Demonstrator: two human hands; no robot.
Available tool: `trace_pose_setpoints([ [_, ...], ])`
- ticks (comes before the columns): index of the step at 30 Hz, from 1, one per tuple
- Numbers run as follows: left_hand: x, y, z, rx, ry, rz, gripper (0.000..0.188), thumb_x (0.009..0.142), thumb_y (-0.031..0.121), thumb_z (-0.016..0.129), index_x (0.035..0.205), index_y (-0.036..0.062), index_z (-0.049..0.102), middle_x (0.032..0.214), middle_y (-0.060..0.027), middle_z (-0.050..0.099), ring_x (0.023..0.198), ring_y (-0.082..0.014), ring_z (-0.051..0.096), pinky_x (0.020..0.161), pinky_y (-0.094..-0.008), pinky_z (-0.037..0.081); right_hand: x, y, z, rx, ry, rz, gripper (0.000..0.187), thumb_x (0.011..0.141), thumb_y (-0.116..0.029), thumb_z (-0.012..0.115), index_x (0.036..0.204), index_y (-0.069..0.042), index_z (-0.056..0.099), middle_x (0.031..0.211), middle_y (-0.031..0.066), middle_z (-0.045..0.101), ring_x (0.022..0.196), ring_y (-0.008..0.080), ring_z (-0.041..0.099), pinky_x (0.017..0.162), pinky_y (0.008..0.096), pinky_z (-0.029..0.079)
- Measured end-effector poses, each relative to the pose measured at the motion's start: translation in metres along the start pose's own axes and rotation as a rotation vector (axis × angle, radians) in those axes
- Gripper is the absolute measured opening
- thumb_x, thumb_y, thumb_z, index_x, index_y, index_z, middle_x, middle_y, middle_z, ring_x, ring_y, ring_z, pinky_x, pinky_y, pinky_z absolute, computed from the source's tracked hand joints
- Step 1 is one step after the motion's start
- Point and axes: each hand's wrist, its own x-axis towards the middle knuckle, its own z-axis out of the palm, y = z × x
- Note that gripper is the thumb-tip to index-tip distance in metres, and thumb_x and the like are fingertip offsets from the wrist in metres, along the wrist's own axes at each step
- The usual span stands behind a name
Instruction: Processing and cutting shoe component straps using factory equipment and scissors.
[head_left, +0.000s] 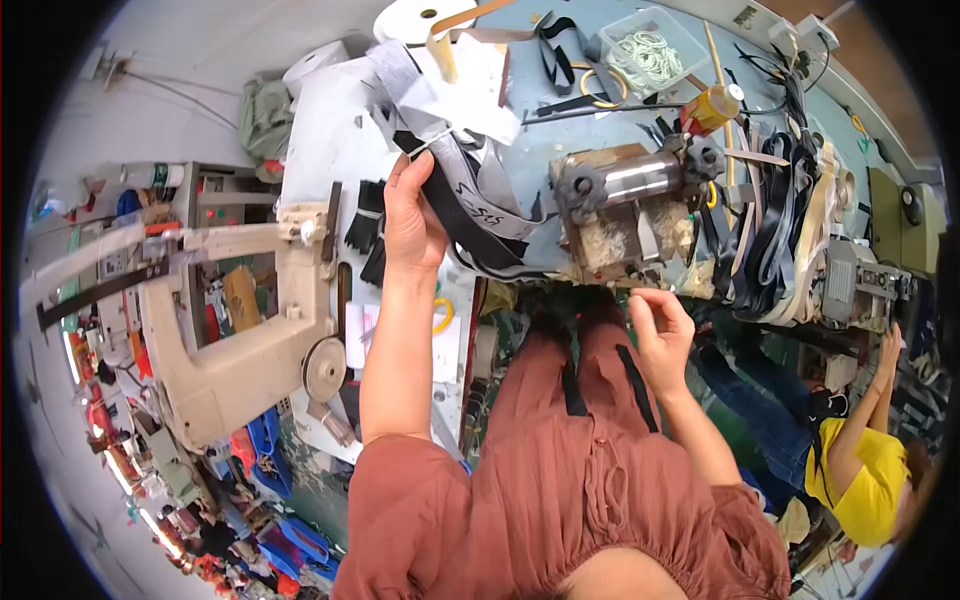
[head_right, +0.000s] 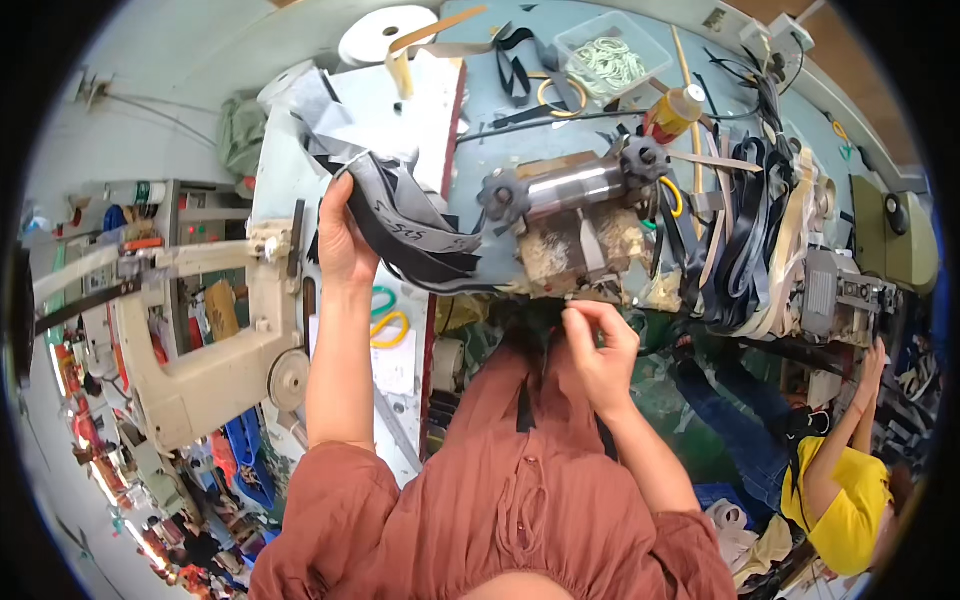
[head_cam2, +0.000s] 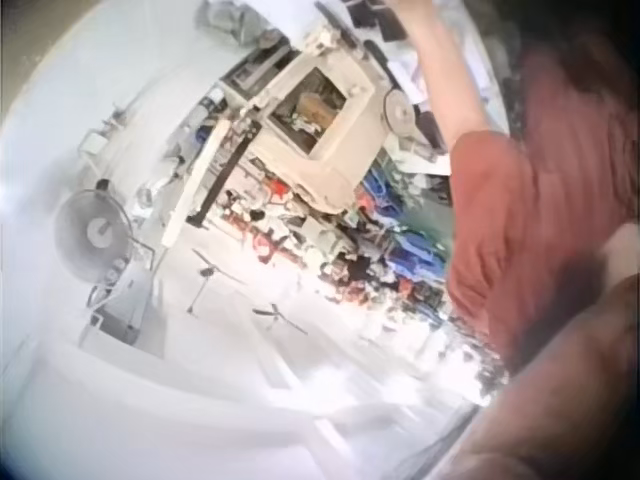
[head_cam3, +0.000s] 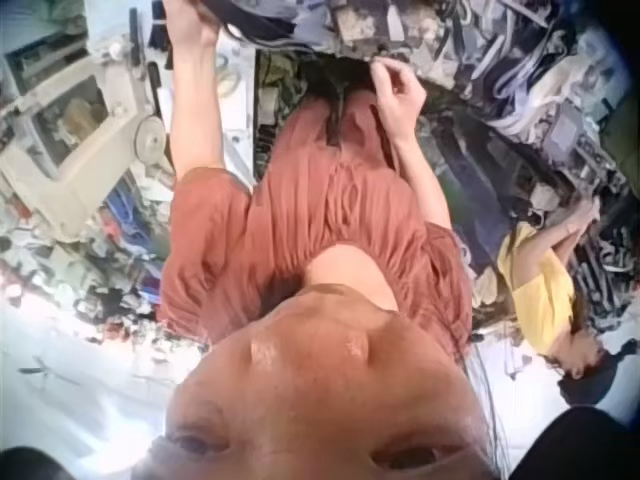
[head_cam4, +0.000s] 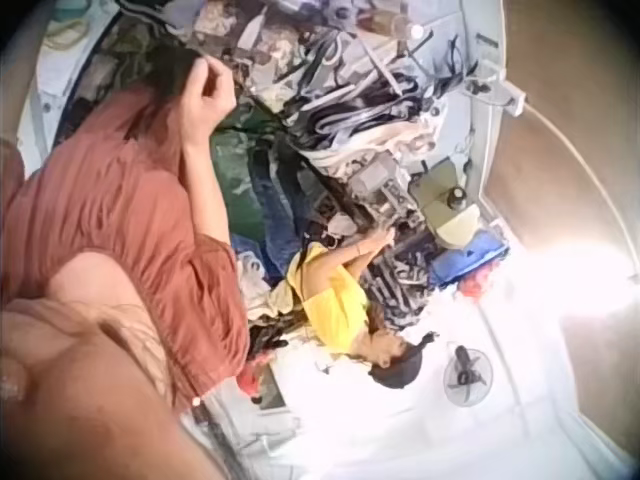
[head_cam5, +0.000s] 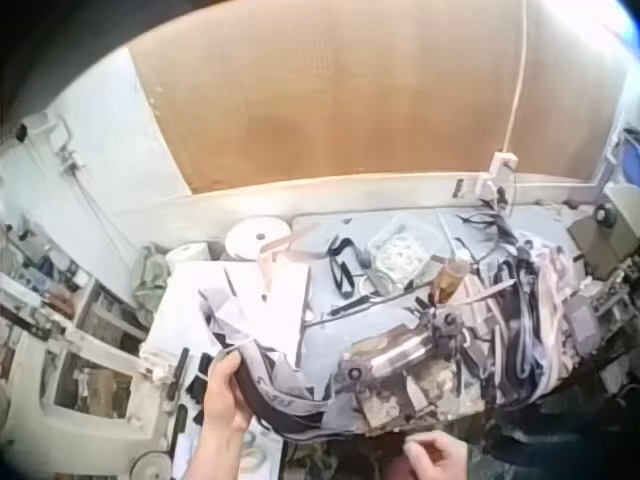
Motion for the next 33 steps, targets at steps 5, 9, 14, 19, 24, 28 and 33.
trace_pose_setpoints([
  [5,-0.059,0.017,0.004,-0.338,-0.097,0.077,0.045,0.085,0.026,0.051,0.120,-0.0020,0.048,0.115,-0.0149,0.056,0.106,-0.0249,0.056,0.094,-0.0394,0.044,0.006,-0.070,0.050,-0.135,-0.173,-0.710,0.021,0.068,0.004,0.069,0.089,-0.001,0.064,0.077,0.0106,0.062,0.069,0.0246,0.060,0.063,0.0295,0.047],
  [9,-0.093,0.022,0.018,-0.483,-0.229,0.158,0.064,0.085,0.032,0.048,0.137,-0.0002,0.030,0.117,-0.0140,0.052,0.105,-0.0265,0.053,0.094,-0.0397,0.041,0.006,-0.114,0.083,-0.193,-0.329,-0.742,0.051,0.066,-0.009,0.075,0.112,0.000,0.054,0.107,0.0182,0.057,0.097,0.0327,0.055,0.083,0.0378,0.045],
  [14,-0.111,0.022,0.035,-0.578,-0.418,0.301,0.068,0.081,0.031,0.053,0.137,-0.0004,0.028,0.111,-0.0162,0.051,0.107,-0.0294,0.050,0.093,-0.0421,0.041,-0.013,-0.127,0.100,-0.293,-0.292,-0.792,0.057,0.064,-0.013,0.076,0.113,-0.001,0.050,0.107,0.0207,0.054,0.092,0.0375,0.058,0.077,0.0403,0.048],
  [19,-0.134,0.030,0.044,0.161,-0.126,0.375,0.079,0.082,0.048,0.060,0.136,-0.0011,0.030,0.114,-0.0161,0.054,0.106,-0.0242,0.055,0.089,-0.0352,0.045,-0.010,-0.129,0.088,-0.336,-0.350,-0.881,0.045,0.065,-0.009,0.074,0.103,0.001,0.052,0.091,0.0181,0.056,0.073,0.0372,0.060,0.060,0.0379,0.051],
  [24,-0.148,0.053,0.059,-0.089,-0.134,0.123,0.039,0.094,0.023,0.045,0.125,-0.0006,0.047,0.119,-0.0094,0.055,0.110,-0.0193,0.052,0.096,-0.0333,0.040,0.004,-0.158,0.065,-0.160,-0.566,-0.495,0.044,0.067,-0.016,0.076,0.105,0.002,0.060,0.089,0.0152,0.065,0.077,0.0219,0.064,0.071,0.0294,0.050],
  [28,-0.150,0.061,0.061,-0.273,-0.048,0.106,0.033,0.093,0.022,0.049,0.116,-0.0018,0.052,0.110,-0.0110,0.061,0.100,-0.0216,0.059,0.090,-0.0355,0.045,0.007,-0.148,0.064,-0.238,-0.296,-0.855,0.045,0.064,-0.016,0.079,0.104,-0.003,0.062,0.091,0.0120,0.063,0.081,0.0232,0.061,0.070,0.0314,0.050],
  [33,-0.148,0.066,0.045,-0.418,-0.170,0.121,0.035,0.095,0.020,0.042,0.119,-0.0051,0.050,0.118,-0.0139,0.056,0.108,-0.0247,0.054,0.097,-0.0374,0.040,-0.004,-0.132,0.059,-0.286,-0.255,-1.067,0.042,0.063,-0.013,0.078,0.101,-0.005,0.063,0.087,0.0104,0.061,0.078,0.0253,0.059,0.067,0.0326,0.050],
])
